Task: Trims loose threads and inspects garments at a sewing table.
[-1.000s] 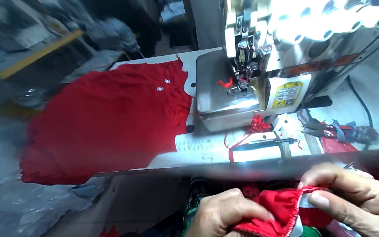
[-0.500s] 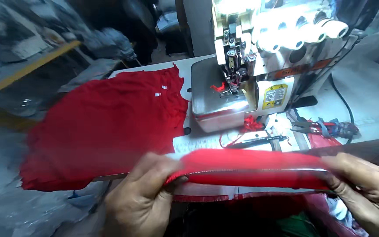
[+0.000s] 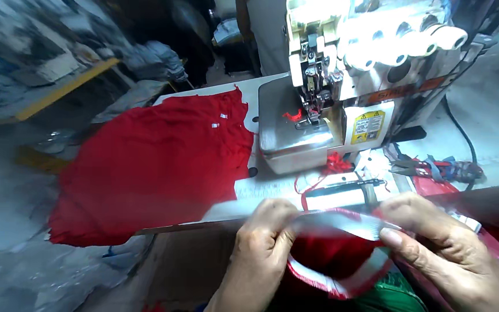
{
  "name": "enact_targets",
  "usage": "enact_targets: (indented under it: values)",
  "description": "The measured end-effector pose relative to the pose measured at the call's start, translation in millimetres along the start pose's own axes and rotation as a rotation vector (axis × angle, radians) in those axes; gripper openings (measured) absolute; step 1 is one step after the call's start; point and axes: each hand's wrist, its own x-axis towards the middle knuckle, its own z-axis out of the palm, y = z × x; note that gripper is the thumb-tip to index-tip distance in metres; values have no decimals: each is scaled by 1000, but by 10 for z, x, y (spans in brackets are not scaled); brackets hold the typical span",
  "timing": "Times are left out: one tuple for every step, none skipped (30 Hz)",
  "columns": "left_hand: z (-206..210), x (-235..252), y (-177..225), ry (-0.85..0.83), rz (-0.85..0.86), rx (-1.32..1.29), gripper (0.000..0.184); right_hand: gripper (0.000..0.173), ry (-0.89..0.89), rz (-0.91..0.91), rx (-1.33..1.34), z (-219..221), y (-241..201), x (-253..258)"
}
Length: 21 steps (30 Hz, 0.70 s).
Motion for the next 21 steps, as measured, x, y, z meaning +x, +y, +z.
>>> enact_targets:
  values:
    - [1, 23, 10, -18, 3, -10, 24, 23, -39, 4, 53, -4, -32, 14]
    - [19, 40, 37, -42, 4, -50, 22, 23, -73, -4, 108, 12, -69, 29]
    - [51, 54, 69, -78, 3, -125, 22, 24, -102, -14, 151, 35, -114, 43]
    - [81, 70, 95, -127, -3, -221, 26, 24, -127, -24, 172, 53, -159, 63]
    - [93, 95, 110, -191, -11, -324, 34, 22, -139, -31, 182, 62, -188, 85]
    - [87, 126, 121, -254, -24, -424, 43, 19, -135, -31, 188, 62, -200, 100]
    - [69, 157, 132, -310, -43, -512, 47, 16, -129, -23, 195, 55, -193, 108]
    - [61, 180, 142, -350, -59, -577, 47, 13, -117, -5, 216, 47, -180, 109]
    - [78, 187, 149, -365, -70, -613, 41, 11, -110, 22, 246, 36, -171, 105]
    - [113, 178, 154, -349, -85, -640, 32, 10, -110, 54, 281, 23, -169, 101]
    - [155, 159, 150, -303, -96, -669, 22, 11, -114, 87, 318, 6, -170, 98]
    - [180, 143, 135, -261, -102, -708, 17, 12, -117, 114, 347, -16, -168, 96]
    - [177, 134, 121, -247, -105, -766, 17, 12, -120, 131, 362, -48, -157, 94]
    - [153, 132, 112, -260, -108, -837, 17, 11, -119, 148, 339, -86, -137, 91]
    - [114, 134, 113, -297, -114, -898, 18, 9, -114, 165, 279, -122, -117, 89]
    - [70, 138, 120, -340, -119, -942, 19, 8, -123, 174, 208, -149, -91, 85]
    - [32, 143, 130, -372, -124, -965, 19, 7, -152, 167, 164, -163, -59, 82]
    - [8, 152, 143, -387, -128, -971, 18, 10, -203, 139, 155, -168, -32, 81]
    - [-3, 163, 160, -392, -120, -954, 18, 17, -281, 96, 181, -171, -20, 87]
    - [-3, 175, 187, -390, -103, -906, 18, 29, -357, 51, 217, -161, -23, 103]
    - [5, 187, 219, -382, -81, -844, 18, 37, -402, 34, 248, -135, -41, 117]
